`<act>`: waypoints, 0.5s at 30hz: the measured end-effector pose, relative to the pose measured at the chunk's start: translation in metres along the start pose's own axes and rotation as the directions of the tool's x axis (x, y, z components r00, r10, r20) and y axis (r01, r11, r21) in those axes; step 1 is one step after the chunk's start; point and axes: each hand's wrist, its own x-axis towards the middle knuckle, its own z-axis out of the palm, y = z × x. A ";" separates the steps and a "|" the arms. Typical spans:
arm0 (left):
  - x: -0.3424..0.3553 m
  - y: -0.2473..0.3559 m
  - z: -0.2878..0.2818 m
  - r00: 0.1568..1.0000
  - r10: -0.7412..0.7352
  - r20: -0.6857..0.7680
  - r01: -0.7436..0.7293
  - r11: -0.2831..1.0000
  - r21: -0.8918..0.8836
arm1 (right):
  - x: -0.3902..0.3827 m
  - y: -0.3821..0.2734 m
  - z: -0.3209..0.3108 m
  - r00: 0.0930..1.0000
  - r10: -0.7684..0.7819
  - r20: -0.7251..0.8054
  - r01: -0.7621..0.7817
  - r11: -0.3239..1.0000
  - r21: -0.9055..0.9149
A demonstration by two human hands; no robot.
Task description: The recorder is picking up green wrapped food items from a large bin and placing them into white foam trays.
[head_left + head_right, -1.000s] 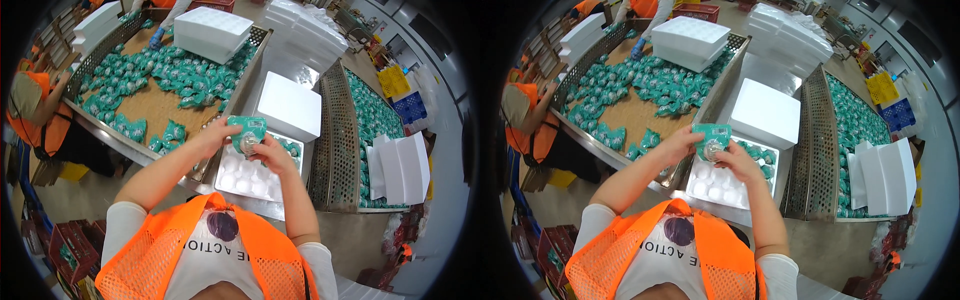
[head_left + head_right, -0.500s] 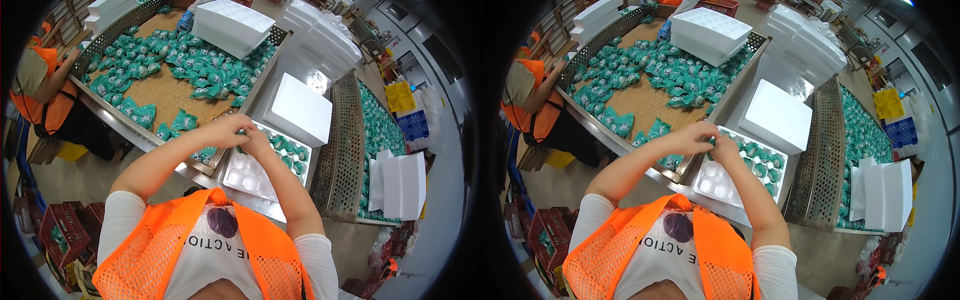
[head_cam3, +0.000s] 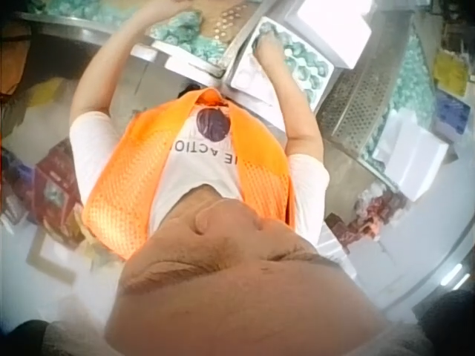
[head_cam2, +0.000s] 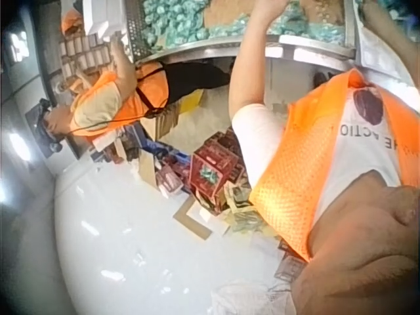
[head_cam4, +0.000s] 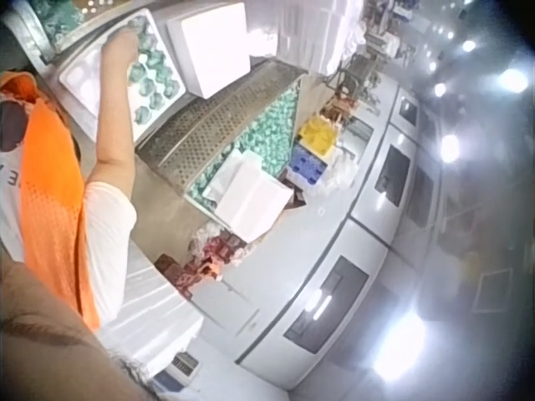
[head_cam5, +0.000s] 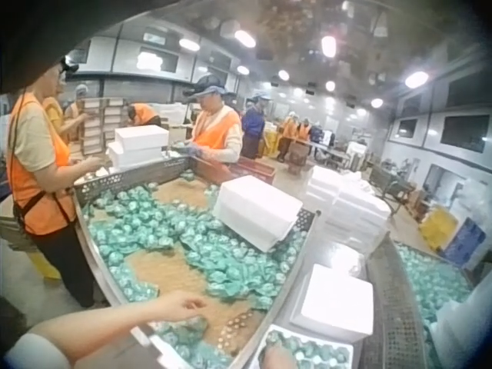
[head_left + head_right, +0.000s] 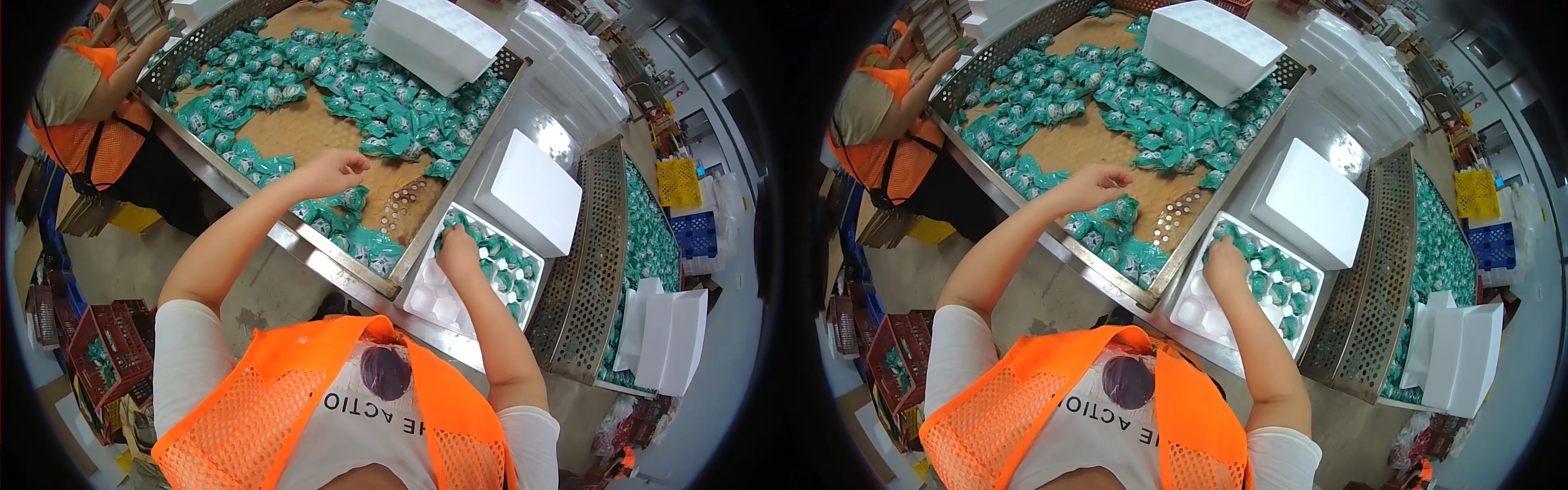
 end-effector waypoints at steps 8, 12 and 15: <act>0.041 -0.022 0.043 0.915 -0.304 0.266 -0.094 0.481 0.872 | -0.014 -0.007 -0.005 0.999 0.021 -0.038 -0.018 0.996 0.091; 0.059 -0.036 0.045 0.920 -0.351 0.175 0.031 0.510 0.860 | -0.022 -0.006 -0.001 0.996 0.034 -0.086 -0.021 0.989 0.144; 0.061 -0.059 0.014 0.908 -0.342 0.243 0.083 0.714 0.696 | -0.027 0.008 -0.010 0.996 0.031 -0.083 0.000 0.937 0.349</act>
